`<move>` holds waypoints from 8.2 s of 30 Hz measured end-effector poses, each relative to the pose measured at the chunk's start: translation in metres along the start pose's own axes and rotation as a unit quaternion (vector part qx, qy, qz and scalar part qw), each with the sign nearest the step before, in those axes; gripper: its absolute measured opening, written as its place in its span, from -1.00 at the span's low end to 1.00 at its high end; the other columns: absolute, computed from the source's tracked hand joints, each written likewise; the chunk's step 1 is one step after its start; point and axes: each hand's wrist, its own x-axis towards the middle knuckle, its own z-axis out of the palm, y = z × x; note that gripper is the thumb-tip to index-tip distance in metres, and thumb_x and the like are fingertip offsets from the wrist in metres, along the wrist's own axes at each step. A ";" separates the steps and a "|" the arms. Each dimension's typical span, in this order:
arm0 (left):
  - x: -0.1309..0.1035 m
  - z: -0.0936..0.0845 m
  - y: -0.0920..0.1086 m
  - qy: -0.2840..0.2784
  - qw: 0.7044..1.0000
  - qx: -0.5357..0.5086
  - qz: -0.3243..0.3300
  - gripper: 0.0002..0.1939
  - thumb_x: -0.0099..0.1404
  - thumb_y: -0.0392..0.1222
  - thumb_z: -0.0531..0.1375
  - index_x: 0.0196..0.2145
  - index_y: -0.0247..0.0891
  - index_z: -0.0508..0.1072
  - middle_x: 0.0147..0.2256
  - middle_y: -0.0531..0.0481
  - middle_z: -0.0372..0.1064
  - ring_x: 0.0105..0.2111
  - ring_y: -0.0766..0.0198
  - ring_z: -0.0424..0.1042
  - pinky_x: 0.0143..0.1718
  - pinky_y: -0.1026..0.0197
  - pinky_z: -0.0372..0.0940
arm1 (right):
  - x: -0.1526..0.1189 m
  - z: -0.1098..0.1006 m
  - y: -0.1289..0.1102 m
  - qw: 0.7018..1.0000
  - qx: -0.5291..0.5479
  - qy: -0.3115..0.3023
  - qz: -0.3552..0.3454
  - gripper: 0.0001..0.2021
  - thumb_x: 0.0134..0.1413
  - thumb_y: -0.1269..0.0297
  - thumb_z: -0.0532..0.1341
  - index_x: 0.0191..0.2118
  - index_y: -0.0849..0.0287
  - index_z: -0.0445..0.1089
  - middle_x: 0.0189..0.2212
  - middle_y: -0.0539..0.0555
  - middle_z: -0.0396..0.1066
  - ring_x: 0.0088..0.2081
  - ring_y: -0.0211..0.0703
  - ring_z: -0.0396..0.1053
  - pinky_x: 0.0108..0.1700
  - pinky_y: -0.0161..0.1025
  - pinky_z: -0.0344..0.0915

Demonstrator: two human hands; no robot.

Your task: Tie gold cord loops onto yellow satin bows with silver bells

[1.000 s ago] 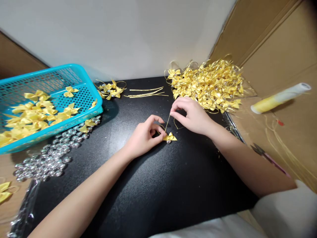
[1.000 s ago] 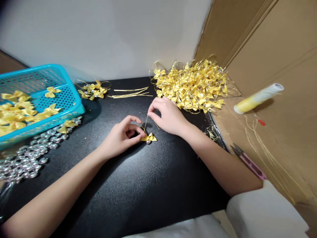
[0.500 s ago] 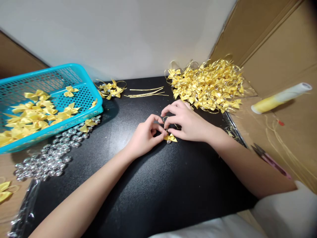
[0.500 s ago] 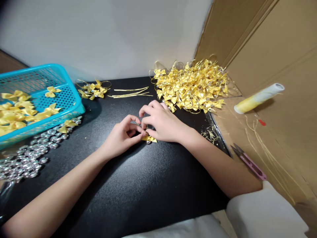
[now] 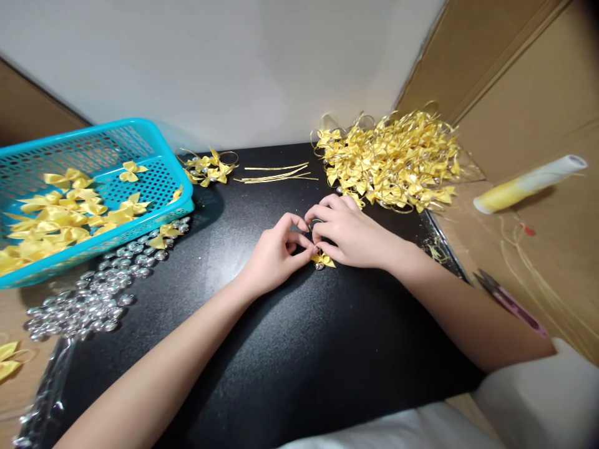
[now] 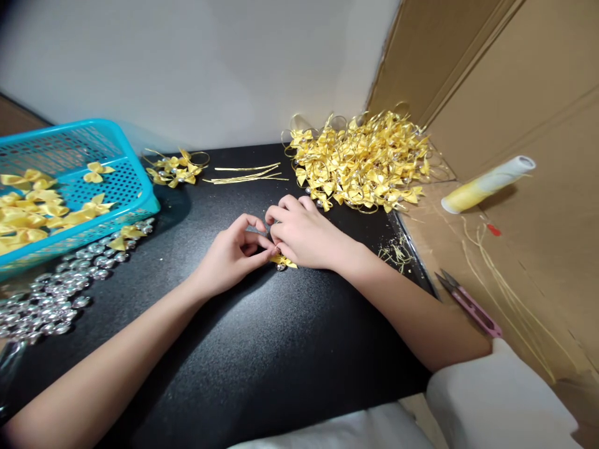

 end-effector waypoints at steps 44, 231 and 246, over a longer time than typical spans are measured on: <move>0.003 0.007 0.004 -0.026 1.000 0.002 -0.009 -0.69 0.19 -0.23 0.22 -0.23 -0.15 0.11 -0.44 0.06 0.54 -0.45 0.25 0.52 -0.38 0.23 0.35 | 0.001 -0.004 0.001 0.999 0.026 -0.013 0.022 -0.85 0.17 0.44 0.15 -0.36 0.23 0.46 -0.08 0.18 0.40 -0.01 0.05 0.16 -0.02 -0.02 0.07; -0.001 -0.008 -0.001 0.127 0.964 0.216 0.086 -0.86 0.18 -0.16 0.21 -0.33 -0.26 0.50 -0.32 -0.05 0.47 -0.30 0.16 0.37 -0.20 0.10 0.28 | -0.232 0.005 0.031 0.835 -0.229 0.142 0.480 -0.66 0.24 0.08 0.07 -0.14 0.20 0.47 -0.20 0.26 0.49 -0.15 0.18 0.37 -0.09 0.06 0.28; -0.008 -0.025 0.035 -0.038 0.986 0.139 0.080 -0.84 0.30 -0.18 0.17 -0.39 -0.29 0.46 -0.52 0.11 0.42 -0.52 0.39 0.31 -0.45 0.34 0.17 | -0.054 0.013 -0.037 0.987 0.113 0.041 0.102 -0.64 0.27 0.39 0.09 0.15 0.16 0.31 0.04 0.18 0.42 0.09 -0.02 0.27 0.12 0.02 0.21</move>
